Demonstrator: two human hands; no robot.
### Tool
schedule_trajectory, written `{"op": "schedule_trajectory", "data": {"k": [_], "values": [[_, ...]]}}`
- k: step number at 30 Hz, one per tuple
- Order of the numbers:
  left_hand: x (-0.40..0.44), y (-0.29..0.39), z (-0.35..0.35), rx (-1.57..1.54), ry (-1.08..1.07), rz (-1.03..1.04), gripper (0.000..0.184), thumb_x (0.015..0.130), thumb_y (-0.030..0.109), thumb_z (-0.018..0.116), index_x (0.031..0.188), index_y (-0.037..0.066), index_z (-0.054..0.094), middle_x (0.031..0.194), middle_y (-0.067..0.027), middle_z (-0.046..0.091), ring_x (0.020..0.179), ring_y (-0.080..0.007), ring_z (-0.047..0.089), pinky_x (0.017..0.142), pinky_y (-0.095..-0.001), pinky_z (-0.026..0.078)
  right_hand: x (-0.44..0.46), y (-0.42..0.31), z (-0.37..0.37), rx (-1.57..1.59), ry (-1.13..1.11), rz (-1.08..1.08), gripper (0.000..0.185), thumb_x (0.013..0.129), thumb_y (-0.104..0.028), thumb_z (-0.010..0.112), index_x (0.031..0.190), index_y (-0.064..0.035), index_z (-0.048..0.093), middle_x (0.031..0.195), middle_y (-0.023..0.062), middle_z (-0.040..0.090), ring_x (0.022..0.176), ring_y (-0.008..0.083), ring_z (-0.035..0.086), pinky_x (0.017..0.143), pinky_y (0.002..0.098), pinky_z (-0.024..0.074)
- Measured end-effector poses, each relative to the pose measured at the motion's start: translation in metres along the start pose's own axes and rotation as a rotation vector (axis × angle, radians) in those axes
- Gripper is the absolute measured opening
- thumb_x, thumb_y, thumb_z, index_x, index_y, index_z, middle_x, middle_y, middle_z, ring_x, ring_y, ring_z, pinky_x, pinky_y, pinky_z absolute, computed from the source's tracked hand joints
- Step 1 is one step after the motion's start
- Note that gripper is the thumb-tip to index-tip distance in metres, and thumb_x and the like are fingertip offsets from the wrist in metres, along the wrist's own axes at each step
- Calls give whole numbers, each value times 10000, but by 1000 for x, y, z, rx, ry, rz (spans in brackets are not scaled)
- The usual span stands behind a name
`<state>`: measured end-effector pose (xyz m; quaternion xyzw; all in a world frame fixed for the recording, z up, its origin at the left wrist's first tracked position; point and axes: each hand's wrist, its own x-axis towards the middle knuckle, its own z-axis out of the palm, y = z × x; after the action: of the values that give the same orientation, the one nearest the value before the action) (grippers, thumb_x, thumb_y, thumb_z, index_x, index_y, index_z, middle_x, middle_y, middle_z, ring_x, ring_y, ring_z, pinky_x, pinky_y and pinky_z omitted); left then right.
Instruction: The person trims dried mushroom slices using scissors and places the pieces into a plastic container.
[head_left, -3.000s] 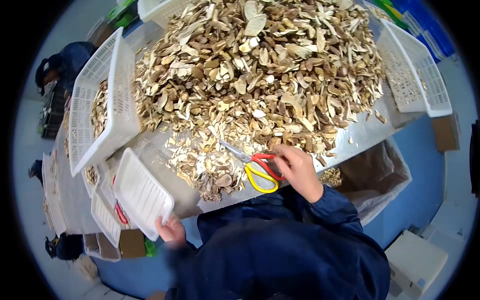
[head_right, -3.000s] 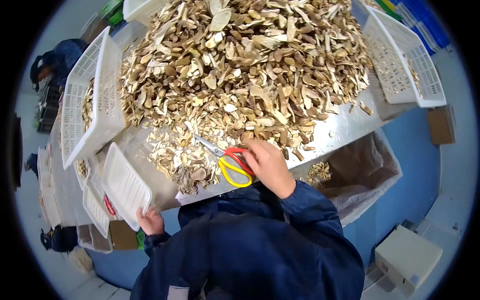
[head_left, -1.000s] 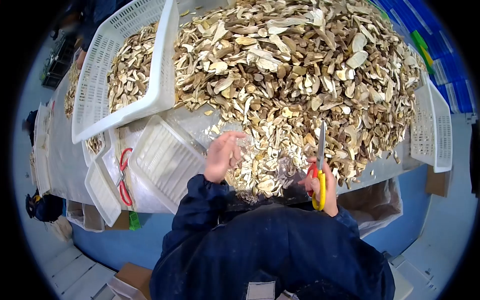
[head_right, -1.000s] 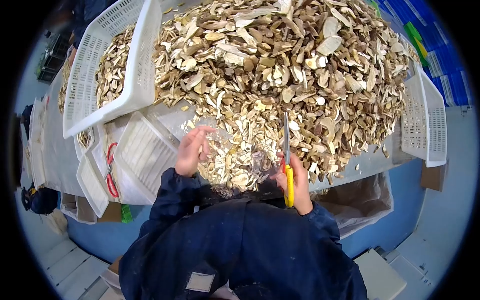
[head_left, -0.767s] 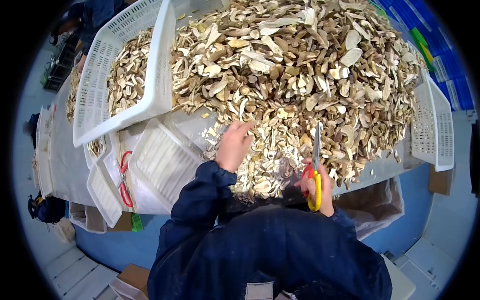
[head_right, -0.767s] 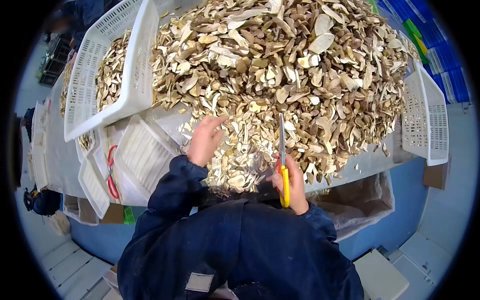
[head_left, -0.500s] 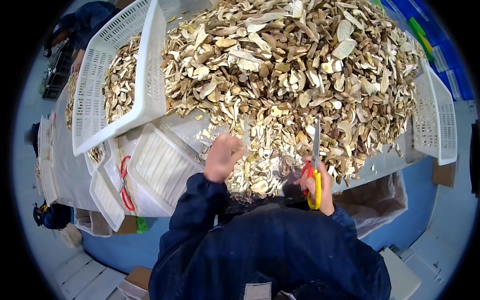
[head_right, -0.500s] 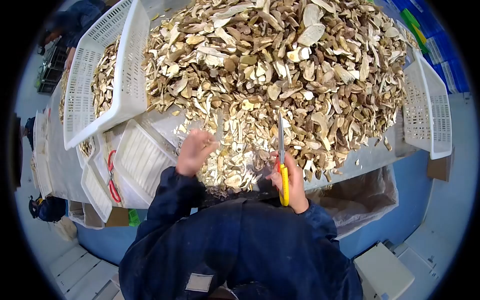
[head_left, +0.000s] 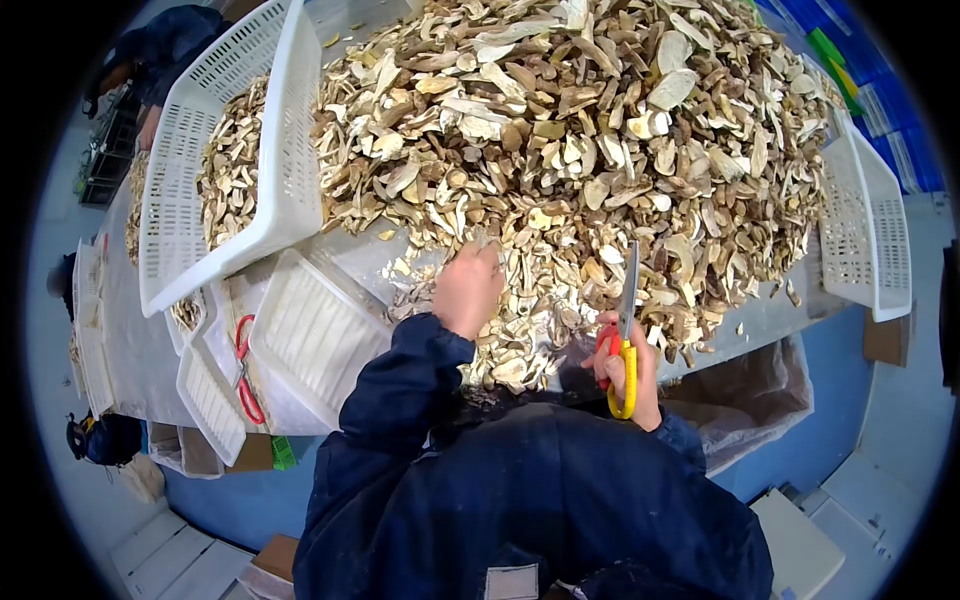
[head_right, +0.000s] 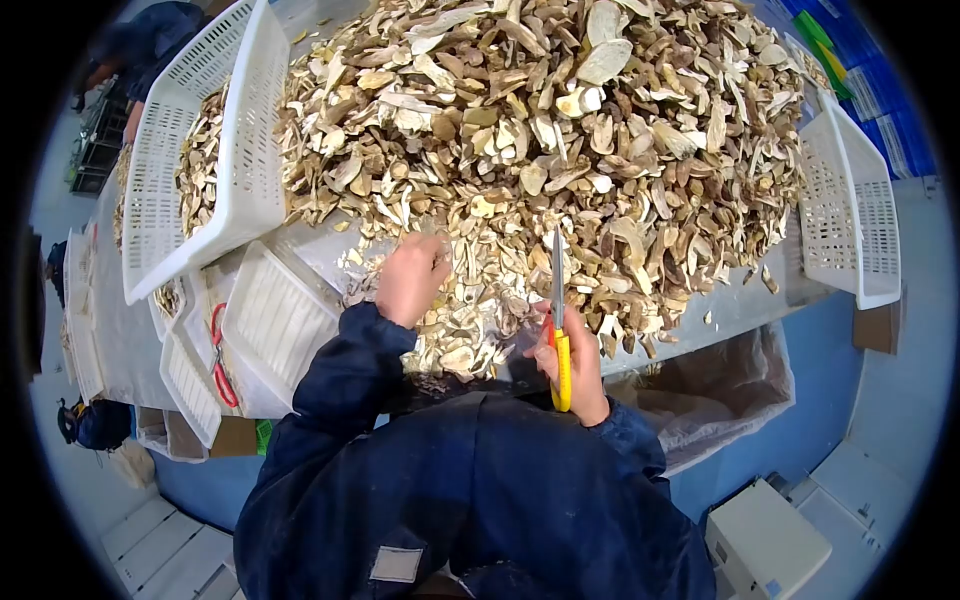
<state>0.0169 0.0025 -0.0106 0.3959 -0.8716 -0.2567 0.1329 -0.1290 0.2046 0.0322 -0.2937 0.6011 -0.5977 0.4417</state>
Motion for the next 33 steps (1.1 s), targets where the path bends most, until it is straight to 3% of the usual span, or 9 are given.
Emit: {"op": "schedule_trajectory", "data": {"k": [5,8,9,13,20,23,26,29,33], "values": [[-5,-11,-44,-1250,-388,-480,80,856,134,495,868,83,557,752,30,492,610,-44,457,512,-170,322,0,-3,-5,60,-24,13,687,859,-491,641,1278,13,435,684,-9,484,580,62,492,656,274,522],[-6,-7,-55,-1353,-403,-512,117,868,188,507,865,91,573,741,19,507,576,-65,447,506,-210,344,4,-3,-3,43,-32,3,692,855,-497,642,1271,18,440,685,-7,487,581,64,496,651,272,523],[-1,-33,-21,-1022,-287,-210,163,862,222,551,848,65,591,735,-32,579,544,-149,514,515,-306,414,4,-2,-2,33,-35,-1,692,854,-498,643,1267,20,444,688,-6,488,583,64,497,650,272,523],[9,8,-10,-70,-89,-80,210,831,207,641,795,10,579,737,-174,634,692,-333,643,599,-422,484,3,0,2,-18,-59,-64,683,875,-465,624,1282,41,415,645,0,483,543,79,481,627,292,522],[20,10,15,199,-131,-28,202,792,201,679,786,22,587,741,-177,631,672,-341,630,592,-412,498,-6,-3,-5,57,28,-53,681,871,-450,635,1286,42,413,643,-5,485,531,75,470,607,273,503],[15,1,-1,-112,-139,14,135,833,161,586,782,36,604,710,-125,638,621,-230,628,541,-316,495,-6,-6,-8,12,47,-65,639,884,-415,621,1283,40,419,647,-12,485,523,72,472,579,264,491],[14,-31,-30,-1122,-521,-395,145,854,180,564,886,43,599,748,-40,580,562,-129,506,523,-236,429,-9,-17,-19,-144,-43,140,562,886,-387,639,1250,7,469,667,-5,500,514,70,489,519,244,465],[-8,-38,-57,-1776,-361,-386,203,863,228,574,973,59,552,803,0,495,560,-75,401,504,-193,366,-7,-29,-18,-353,-151,387,498,887,-352,651,1213,-7,502,669,29,532,499,89,510,468,252,426],[-25,-24,-80,-1755,-153,-394,245,850,269,605,936,64,502,811,-29,484,600,-76,430,495,-198,348,2,-18,-13,-617,-209,372,448,891,-395,624,1050,17,554,670,164,571,557,280,561,533,367,433]]}}
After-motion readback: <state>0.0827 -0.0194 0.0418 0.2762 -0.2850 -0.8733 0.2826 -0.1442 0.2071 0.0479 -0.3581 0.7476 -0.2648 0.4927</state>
